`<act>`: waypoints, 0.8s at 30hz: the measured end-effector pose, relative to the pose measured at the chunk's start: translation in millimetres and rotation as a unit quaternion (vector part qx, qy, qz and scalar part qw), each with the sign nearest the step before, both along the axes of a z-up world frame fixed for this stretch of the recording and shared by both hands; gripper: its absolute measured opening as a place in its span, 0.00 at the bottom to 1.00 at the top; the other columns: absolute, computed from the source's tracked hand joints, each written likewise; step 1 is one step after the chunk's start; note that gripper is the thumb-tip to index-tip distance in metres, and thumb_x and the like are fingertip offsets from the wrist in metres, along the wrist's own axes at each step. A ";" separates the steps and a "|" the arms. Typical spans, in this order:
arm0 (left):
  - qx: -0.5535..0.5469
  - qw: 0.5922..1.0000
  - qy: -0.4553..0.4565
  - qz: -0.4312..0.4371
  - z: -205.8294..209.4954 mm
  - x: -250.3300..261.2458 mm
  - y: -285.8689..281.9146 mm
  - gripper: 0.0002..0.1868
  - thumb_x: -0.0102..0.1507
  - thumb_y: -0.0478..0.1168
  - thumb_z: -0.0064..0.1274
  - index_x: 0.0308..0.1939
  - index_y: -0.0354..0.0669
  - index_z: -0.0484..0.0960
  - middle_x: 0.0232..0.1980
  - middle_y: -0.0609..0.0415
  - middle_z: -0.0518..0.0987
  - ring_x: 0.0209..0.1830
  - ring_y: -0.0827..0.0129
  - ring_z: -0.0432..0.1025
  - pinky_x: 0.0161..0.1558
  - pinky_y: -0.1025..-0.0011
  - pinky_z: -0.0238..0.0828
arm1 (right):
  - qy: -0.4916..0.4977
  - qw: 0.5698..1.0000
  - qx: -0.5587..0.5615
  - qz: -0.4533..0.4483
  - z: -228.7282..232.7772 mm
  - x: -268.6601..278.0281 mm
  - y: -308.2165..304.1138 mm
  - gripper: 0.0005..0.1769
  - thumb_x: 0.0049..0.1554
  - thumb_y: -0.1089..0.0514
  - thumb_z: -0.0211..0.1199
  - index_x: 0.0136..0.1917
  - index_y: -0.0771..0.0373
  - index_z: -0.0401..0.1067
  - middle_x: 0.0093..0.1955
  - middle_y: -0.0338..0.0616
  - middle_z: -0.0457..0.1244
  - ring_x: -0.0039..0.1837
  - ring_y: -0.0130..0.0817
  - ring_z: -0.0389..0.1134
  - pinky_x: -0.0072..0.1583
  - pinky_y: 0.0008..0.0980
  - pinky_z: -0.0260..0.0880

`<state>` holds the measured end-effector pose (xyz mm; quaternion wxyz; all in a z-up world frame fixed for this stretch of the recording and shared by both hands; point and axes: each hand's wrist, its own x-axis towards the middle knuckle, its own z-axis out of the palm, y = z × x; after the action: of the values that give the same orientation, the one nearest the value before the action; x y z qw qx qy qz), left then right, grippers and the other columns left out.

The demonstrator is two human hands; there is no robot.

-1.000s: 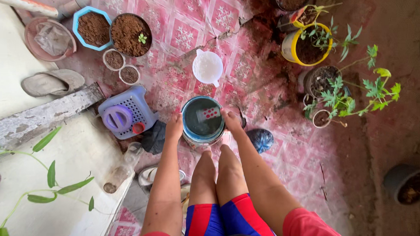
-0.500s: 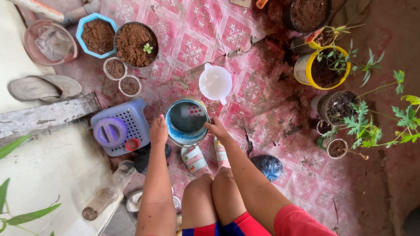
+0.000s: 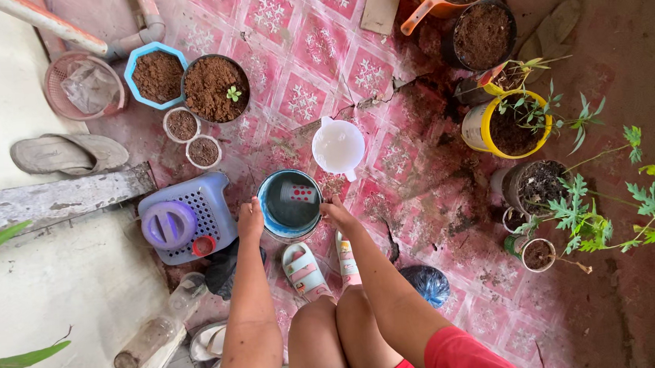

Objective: The person picks up several pairs of sandals and moves them aside, then pours water from a pitcher into a small bucket, transfers the water to a larger white pitcher, and pours water into several potted plants on a ledge before spraying them with a bottle.

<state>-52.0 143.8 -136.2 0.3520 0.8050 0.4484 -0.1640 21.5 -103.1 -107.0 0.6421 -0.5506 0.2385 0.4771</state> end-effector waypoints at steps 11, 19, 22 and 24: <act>-0.020 0.998 0.007 0.060 15.2 -12.4 -25.0 0.31 0.71 0.63 0.35 0.54 0.39 0.79 0.56 0.38 0.80 0.61 0.42 0.71 0.63 0.50 0.65 | -0.036 0.997 0.052 -0.033 8.5 -9.8 1.0 0.15 0.57 0.54 0.60 0.52 0.66 0.75 0.38 0.37 0.64 0.40 0.28 0.61 0.43 0.29 0.62; 0.154 0.988 -0.012 -0.032 57.4 -3.5 -93.7 0.33 0.67 0.55 0.49 0.72 0.43 0.66 0.74 0.44 0.65 0.72 0.48 0.61 0.68 0.49 0.58 | -0.223 0.887 -0.336 0.225 26.1 6.8 -38.6 0.36 0.57 0.44 0.64 0.72 0.62 0.59 0.57 0.62 0.65 0.60 0.64 0.67 0.61 0.53 0.66; 0.154 0.987 -0.015 -0.041 85.5 5.2 -117.3 0.35 0.64 0.51 0.51 0.73 0.45 0.65 0.76 0.47 0.62 0.75 0.50 0.58 0.69 0.46 0.54 | -0.211 0.888 -0.344 0.222 22.3 33.6 -63.9 0.38 0.53 0.43 0.63 0.70 0.64 0.60 0.54 0.60 0.69 0.59 0.57 0.72 0.62 0.50 0.69; 0.214 0.971 -0.028 -0.106 106.7 8.1 -128.7 0.35 0.62 0.48 0.54 0.72 0.44 0.66 0.77 0.46 0.61 0.78 0.52 0.55 0.72 0.45 0.50 | -0.285 0.844 -0.400 0.216 19.9 46.0 -73.6 0.37 0.59 0.37 0.62 0.67 0.68 0.63 0.60 0.65 0.67 0.64 0.63 0.69 0.65 0.52 0.68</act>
<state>-43.8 15.0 -29.5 0.1643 0.9090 0.3750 -0.0780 67.5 -176.7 -87.1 0.2869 -0.9089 0.0903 0.2888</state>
